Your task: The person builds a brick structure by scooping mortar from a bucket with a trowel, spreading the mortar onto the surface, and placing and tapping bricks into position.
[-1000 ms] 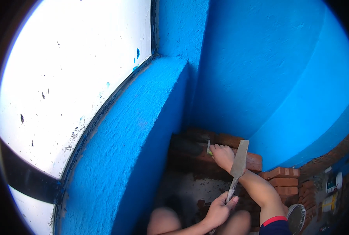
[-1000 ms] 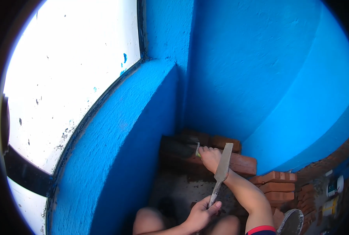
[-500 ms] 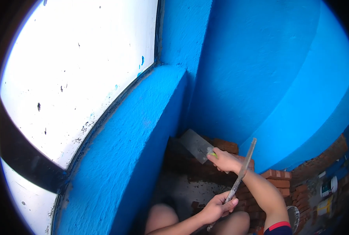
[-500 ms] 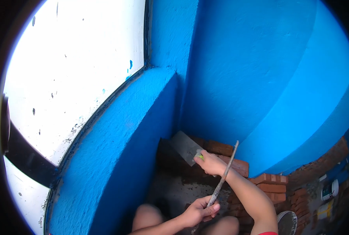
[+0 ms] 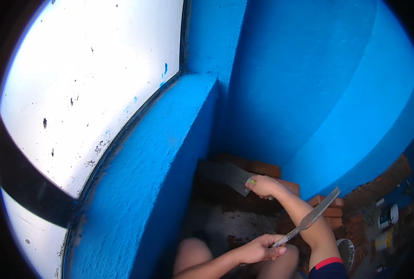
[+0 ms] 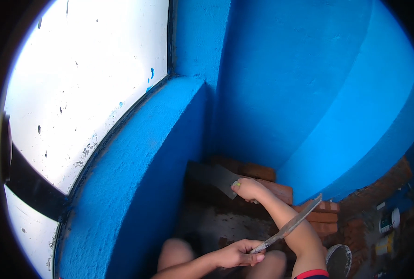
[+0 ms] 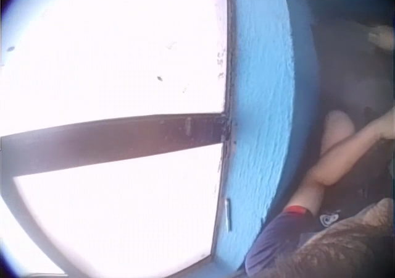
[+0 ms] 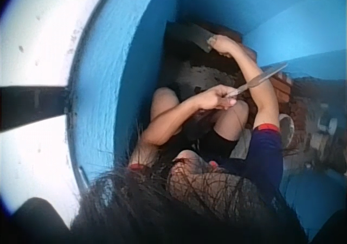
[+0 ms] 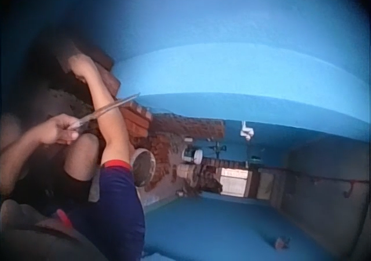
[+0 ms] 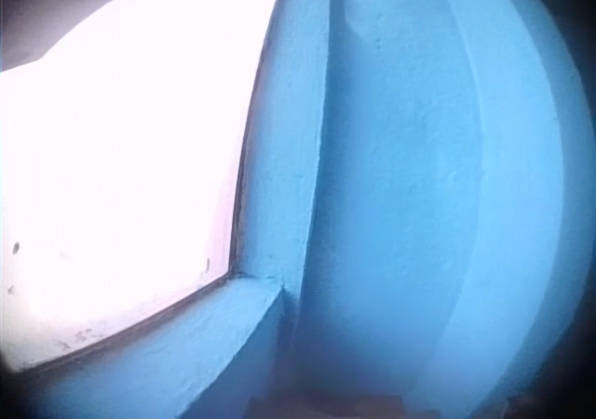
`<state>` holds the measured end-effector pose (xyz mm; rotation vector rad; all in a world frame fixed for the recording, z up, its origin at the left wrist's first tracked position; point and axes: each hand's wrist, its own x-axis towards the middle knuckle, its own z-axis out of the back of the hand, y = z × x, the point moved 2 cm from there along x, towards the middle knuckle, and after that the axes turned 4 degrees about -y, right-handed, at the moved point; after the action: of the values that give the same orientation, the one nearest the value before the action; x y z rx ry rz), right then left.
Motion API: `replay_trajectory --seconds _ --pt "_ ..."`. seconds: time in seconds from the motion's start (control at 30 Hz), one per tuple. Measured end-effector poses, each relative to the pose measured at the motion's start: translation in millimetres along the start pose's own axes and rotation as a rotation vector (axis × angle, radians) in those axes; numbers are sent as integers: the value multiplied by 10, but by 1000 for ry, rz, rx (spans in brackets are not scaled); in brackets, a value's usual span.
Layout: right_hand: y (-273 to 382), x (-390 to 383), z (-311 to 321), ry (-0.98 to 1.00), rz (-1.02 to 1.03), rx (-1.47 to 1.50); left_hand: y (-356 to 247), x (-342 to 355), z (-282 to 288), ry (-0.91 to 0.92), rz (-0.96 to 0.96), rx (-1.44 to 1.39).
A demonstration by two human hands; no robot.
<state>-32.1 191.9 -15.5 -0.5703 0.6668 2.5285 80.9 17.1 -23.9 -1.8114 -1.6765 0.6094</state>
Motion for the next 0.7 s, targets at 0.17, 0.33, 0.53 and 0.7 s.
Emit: replay_trajectory --seconds 0.17,0.33,0.53,0.7 --pt "-618 -99 15 74 -58 215 -25 14 -32 4 21 17" --pt "-977 -345 -56 -67 -152 579 17 66 -87 15 -71 128" --pt "-1220 -72 -906 -45 294 372 52 136 -121 115 -11 152" --pt "-876 469 -1503 275 151 365 174 225 -160 156 -59 97"
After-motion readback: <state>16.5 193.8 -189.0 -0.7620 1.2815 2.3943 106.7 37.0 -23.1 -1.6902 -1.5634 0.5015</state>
